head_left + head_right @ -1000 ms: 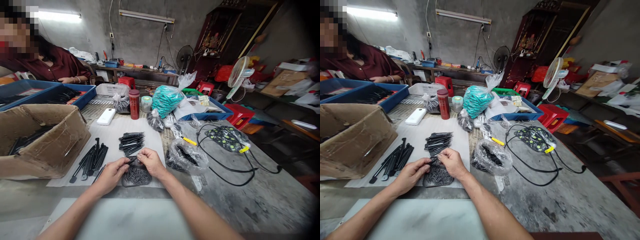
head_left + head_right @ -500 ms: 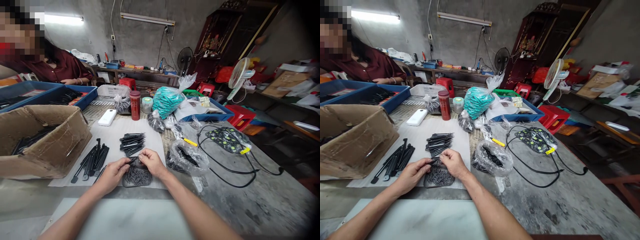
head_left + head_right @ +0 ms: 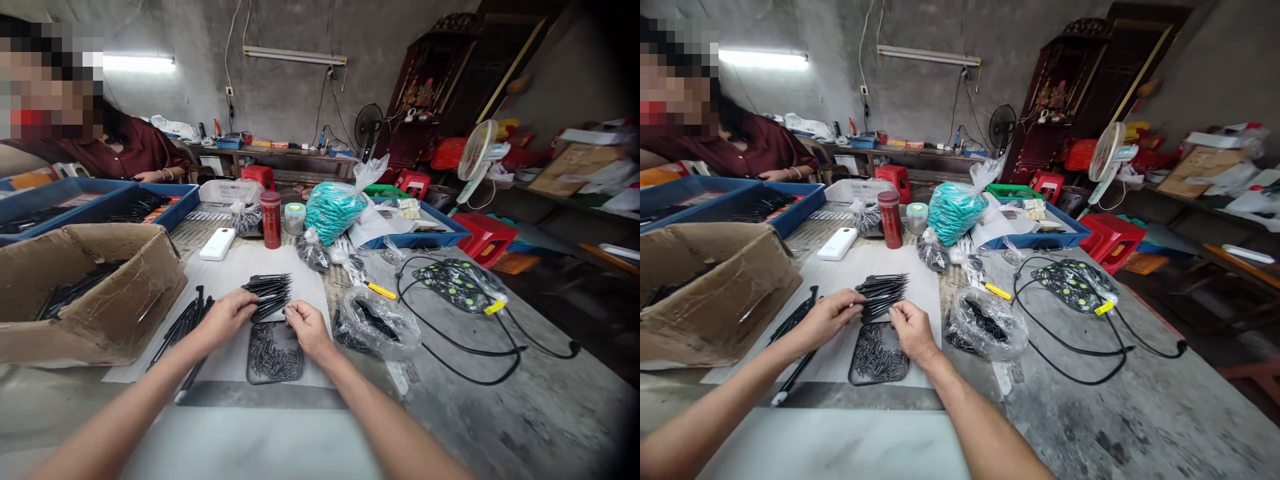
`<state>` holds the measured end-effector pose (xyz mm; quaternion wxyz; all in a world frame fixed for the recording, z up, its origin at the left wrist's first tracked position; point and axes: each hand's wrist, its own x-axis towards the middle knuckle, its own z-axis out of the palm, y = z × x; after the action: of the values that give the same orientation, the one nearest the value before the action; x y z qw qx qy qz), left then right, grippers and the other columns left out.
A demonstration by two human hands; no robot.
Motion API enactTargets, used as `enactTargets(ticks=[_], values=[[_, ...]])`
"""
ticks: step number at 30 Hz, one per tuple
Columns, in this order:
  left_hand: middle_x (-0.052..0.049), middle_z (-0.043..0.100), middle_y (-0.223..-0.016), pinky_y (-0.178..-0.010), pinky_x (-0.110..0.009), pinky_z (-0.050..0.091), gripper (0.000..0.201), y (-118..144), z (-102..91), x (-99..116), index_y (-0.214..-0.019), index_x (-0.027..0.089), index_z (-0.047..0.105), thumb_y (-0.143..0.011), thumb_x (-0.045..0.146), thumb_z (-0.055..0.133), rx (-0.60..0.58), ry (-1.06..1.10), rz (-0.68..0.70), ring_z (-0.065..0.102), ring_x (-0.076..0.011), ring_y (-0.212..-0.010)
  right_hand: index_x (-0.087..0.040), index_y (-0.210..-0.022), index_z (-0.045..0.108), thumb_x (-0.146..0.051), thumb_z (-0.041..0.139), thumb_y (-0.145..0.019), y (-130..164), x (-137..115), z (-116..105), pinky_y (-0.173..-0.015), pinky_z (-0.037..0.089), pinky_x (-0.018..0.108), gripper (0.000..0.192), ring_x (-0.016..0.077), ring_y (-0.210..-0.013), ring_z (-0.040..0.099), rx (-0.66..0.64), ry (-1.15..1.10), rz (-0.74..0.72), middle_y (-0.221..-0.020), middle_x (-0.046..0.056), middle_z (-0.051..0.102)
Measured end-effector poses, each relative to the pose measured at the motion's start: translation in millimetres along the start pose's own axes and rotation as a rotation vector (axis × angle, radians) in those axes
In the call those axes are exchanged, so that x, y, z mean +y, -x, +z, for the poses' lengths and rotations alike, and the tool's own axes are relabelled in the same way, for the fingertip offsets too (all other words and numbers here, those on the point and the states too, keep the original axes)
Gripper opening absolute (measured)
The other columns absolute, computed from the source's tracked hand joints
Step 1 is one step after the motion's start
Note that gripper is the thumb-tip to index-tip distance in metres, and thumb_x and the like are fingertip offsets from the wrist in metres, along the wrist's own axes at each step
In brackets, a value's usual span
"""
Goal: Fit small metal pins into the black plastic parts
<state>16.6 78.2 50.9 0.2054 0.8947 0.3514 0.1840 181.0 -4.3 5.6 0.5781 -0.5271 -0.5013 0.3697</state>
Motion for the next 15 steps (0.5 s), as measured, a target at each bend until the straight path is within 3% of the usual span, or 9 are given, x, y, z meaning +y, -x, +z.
enactTargets(ticks=[3, 7, 15], values=[[-0.007, 0.061, -0.086, -0.076, -0.027, 0.042, 0.027, -31, -5.2, -10, -0.09, 0.014, 0.06, -0.079, 0.024, 0.038, 0.002, -0.149, 0.005, 0.056, -0.0171, -0.081, -0.017, -0.064, 0.048, -0.035, 0.044, -0.078, 0, 2, -1, -0.05, 0.031, 0.022, 0.022, 0.0098, -0.051, 0.037, 0.027, 0.029, -0.037, -0.054, -0.003, 0.043], [-0.007, 0.062, -0.089, -0.076, -0.026, 0.042, 0.026, -65, 2.1, -20, -0.096, 0.014, 0.057, -0.077, 0.019, 0.039, -0.019, -0.234, -0.019, 0.056, -0.0171, -0.083, -0.017, -0.064, 0.048, -0.034, 0.043, -0.078, -1, 5, -3, -0.051, 0.031, 0.022, 0.022, 0.0098, -0.051, 0.037, 0.032, 0.101, -0.071, -0.053, -0.004, 0.042], [-0.006, 0.063, -0.084, -0.076, -0.027, 0.041, 0.024, -91, 19.1, -30, -0.084, 0.016, 0.062, -0.075, 0.016, 0.04, -0.085, -0.28, 0.019, 0.056, -0.0181, -0.081, -0.018, -0.062, 0.047, -0.034, 0.041, -0.078, -2, 6, -5, -0.05, 0.03, 0.022, 0.024, 0.0095, -0.05, 0.035, 0.026, 0.17, -0.082, -0.051, -0.004, 0.038]])
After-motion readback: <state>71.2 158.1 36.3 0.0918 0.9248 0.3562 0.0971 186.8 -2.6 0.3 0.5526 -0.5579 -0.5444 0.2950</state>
